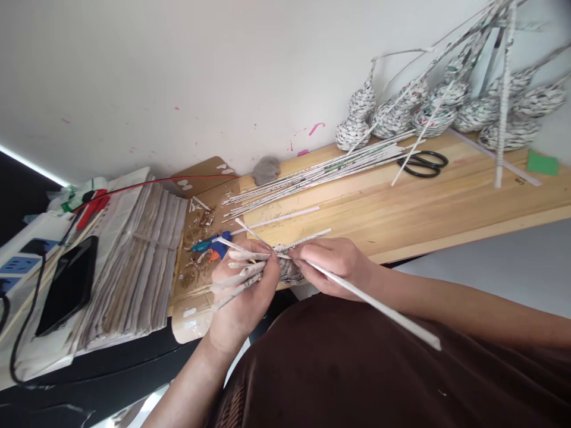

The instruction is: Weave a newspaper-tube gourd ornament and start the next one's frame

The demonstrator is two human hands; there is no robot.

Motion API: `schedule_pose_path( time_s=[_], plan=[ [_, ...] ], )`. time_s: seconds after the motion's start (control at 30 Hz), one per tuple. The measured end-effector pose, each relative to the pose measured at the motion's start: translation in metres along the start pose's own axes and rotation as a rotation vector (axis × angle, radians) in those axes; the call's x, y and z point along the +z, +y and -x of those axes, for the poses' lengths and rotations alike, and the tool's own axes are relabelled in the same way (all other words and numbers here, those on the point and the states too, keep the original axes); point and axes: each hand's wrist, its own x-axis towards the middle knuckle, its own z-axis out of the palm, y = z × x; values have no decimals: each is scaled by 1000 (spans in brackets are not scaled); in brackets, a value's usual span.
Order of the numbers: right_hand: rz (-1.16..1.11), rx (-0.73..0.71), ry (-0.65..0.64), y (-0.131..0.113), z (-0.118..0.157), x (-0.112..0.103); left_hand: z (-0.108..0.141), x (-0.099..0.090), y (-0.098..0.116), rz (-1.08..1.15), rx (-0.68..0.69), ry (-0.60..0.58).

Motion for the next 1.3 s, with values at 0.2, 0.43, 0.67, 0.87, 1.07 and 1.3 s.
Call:
schedule_pose_path(
  time_s=[0.2, 0.43, 0.67, 0.87, 1.07, 1.3],
  plan=[
    [-73, 26, 23, 0, 1, 2, 2, 1, 2, 9, -101, -5],
    [23, -193, -13, 7, 3, 1, -3, 0, 3, -26, -124, 7],
    [-196, -19, 17, 5, -4, 7, -4, 1, 6, -33, -94, 10],
    [67, -183, 5, 9, 4, 14, -2, 0, 3, -44, -111, 9],
    [58, -143, 21, 7, 7, 13, -9, -22, 0, 182, -209, -257],
    [9, -133, 19, 4, 4, 11, -7, -31, -3, 76, -128, -274]
  ],
)
